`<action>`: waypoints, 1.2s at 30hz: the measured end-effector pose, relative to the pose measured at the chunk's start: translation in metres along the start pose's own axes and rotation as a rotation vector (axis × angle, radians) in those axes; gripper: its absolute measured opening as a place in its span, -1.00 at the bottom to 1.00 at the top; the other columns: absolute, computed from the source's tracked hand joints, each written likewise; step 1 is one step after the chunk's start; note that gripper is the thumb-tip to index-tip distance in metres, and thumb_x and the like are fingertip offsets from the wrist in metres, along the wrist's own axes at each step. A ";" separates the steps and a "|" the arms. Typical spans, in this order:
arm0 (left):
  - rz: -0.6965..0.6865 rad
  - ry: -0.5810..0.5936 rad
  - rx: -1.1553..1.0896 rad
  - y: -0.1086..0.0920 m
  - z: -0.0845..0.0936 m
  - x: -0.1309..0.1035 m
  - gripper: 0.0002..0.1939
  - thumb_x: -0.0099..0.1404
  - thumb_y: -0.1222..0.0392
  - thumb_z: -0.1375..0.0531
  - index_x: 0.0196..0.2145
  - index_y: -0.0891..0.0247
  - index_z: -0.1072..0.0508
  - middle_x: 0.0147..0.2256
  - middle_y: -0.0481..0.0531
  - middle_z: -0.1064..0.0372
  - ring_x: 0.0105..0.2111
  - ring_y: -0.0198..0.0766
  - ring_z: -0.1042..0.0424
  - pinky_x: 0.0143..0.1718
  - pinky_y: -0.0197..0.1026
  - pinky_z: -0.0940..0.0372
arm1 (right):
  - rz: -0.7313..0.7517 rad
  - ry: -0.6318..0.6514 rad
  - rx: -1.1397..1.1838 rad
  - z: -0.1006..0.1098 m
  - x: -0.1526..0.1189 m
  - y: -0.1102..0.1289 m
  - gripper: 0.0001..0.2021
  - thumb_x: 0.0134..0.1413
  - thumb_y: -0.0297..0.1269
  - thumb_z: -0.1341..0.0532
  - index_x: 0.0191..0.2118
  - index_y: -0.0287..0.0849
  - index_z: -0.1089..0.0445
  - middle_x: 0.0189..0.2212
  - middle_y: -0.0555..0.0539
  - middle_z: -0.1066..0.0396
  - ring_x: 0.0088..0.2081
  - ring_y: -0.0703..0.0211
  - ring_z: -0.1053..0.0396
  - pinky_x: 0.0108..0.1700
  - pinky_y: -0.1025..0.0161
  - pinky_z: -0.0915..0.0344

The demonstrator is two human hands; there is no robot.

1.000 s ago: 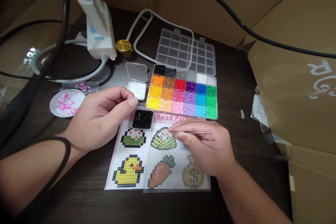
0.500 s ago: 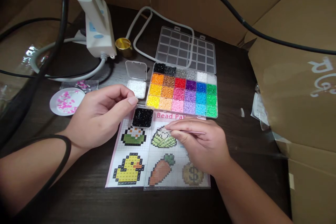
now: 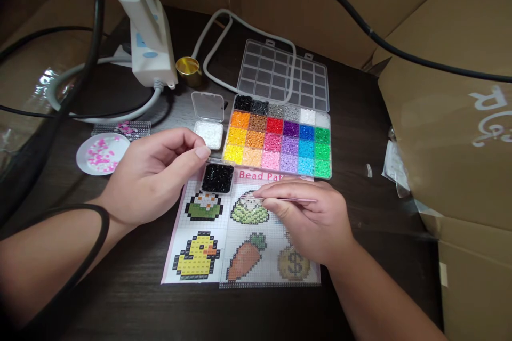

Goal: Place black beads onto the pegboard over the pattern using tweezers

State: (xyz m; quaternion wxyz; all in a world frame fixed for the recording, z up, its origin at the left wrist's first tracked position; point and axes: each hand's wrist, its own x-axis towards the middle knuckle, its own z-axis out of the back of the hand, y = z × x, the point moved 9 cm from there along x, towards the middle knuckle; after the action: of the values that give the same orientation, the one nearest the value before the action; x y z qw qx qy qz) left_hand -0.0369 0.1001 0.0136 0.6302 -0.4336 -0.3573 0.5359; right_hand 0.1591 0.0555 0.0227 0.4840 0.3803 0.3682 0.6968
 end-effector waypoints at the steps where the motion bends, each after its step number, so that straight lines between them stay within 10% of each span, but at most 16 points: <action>1: -0.002 0.001 0.001 0.000 0.000 0.000 -0.80 0.28 0.18 -0.15 -0.49 0.27 -0.35 -0.55 -0.08 -0.27 -0.54 -0.38 -0.23 -0.53 -0.32 -0.16 | -0.002 0.002 0.010 0.000 -0.001 0.000 -0.81 0.04 -0.48 -0.30 -0.30 -0.01 -0.58 -0.35 -0.01 -0.61 -0.29 0.12 -0.57 -0.24 0.18 -0.54; 36: -0.006 -0.015 -0.001 0.001 0.000 -0.001 -0.79 0.29 0.18 -0.15 -0.49 0.28 -0.35 -0.56 -0.10 -0.25 -0.55 -0.40 -0.22 -0.55 -0.31 -0.15 | 0.097 0.103 0.056 -0.011 0.000 0.010 -0.78 0.03 -0.55 -0.29 -0.26 -0.08 -0.57 -0.34 -0.02 -0.61 -0.31 0.16 -0.57 -0.26 0.25 -0.54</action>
State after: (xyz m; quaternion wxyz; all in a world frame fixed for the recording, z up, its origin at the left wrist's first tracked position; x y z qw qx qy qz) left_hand -0.0377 0.0992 0.0130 0.6288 -0.4290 -0.3633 0.5371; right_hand 0.1454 0.0512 0.0263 0.4196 0.3747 0.3929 0.7274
